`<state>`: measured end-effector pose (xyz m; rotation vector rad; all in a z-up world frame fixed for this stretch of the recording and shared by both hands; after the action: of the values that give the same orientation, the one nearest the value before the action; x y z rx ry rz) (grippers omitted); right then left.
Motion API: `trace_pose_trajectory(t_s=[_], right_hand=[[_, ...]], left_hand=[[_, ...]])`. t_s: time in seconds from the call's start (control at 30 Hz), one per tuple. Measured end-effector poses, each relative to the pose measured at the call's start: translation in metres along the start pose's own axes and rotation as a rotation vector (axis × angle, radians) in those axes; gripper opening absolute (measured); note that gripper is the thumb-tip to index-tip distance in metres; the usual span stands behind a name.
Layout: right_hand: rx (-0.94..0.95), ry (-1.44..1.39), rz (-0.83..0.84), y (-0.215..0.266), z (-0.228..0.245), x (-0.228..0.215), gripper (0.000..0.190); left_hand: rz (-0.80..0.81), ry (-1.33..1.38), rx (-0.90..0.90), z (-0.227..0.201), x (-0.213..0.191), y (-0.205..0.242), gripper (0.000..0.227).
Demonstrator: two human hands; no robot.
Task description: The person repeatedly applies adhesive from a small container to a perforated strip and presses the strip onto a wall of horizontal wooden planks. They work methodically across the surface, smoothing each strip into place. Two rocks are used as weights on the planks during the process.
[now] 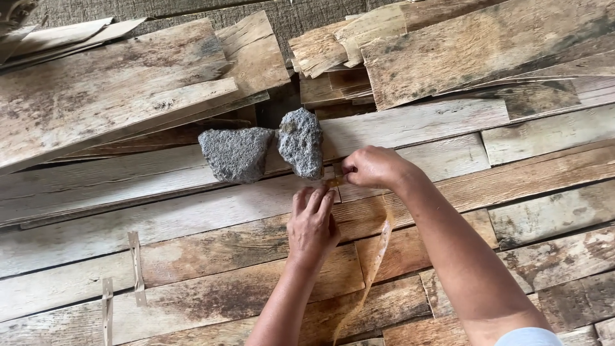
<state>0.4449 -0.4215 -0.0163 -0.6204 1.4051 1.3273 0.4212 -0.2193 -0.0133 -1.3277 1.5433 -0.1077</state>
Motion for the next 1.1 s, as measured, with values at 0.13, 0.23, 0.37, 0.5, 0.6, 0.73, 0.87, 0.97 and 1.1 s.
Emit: trace_pose_trajectory(t_s=[0.13, 0.23, 0.37, 0.5, 0.6, 0.73, 0.87, 0.97, 1.1], right_hand=[[-0.038, -0.019, 0.044, 0.01, 0.005, -0.011, 0.024], [-0.036, -0.092, 0.074, 0.022, 0.015, -0.032, 0.025], [-0.053, -0.171, 0.077, 0.017, 0.013, -0.024, 0.02], [-0.036, -0.092, 0.05, 0.018, 0.019, -0.029, 0.02], [-0.039, -0.059, 0.031, 0.025, 0.032, -0.045, 0.021], [-0.037, -0.006, 0.005, 0.011, 0.019, -0.016, 0.021], [-0.057, 0.092, -0.13, -0.005, 0.009, 0.017, 0.023], [-0.03, 0.114, -0.167, -0.004, 0.012, 0.017, 0.024], [0.014, 0.083, -0.124, -0.01, -0.002, 0.039, 0.029]], left_hand=[[0.011, 0.029, 0.005, 0.006, 0.005, 0.008, 0.05], [0.068, 0.073, -0.111, 0.02, 0.014, 0.018, 0.047], [0.04, 0.189, -0.146, 0.022, 0.007, 0.013, 0.048], [0.013, 0.148, -0.042, 0.009, -0.002, 0.002, 0.048], [0.023, 0.096, 0.015, 0.009, 0.008, 0.011, 0.05], [0.037, -0.013, 0.053, 0.002, 0.014, 0.011, 0.057], [0.09, -0.144, 0.067, -0.007, 0.018, 0.004, 0.042], [0.112, -0.19, 0.103, -0.011, 0.022, 0.003, 0.044], [0.242, -0.247, 0.08, -0.01, 0.034, 0.009, 0.048]])
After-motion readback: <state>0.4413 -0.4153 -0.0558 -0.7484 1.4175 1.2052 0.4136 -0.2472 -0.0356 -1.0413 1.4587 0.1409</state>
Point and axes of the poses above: each hand's wrist, its own y-axis away from the middle knuckle, its own x-axis out of the palm, z = x × y, the point moved 4 cm from there along -y, towards the middle knuckle, and after that the axes turned 15 degrees about -z, right-handed, at the moved point
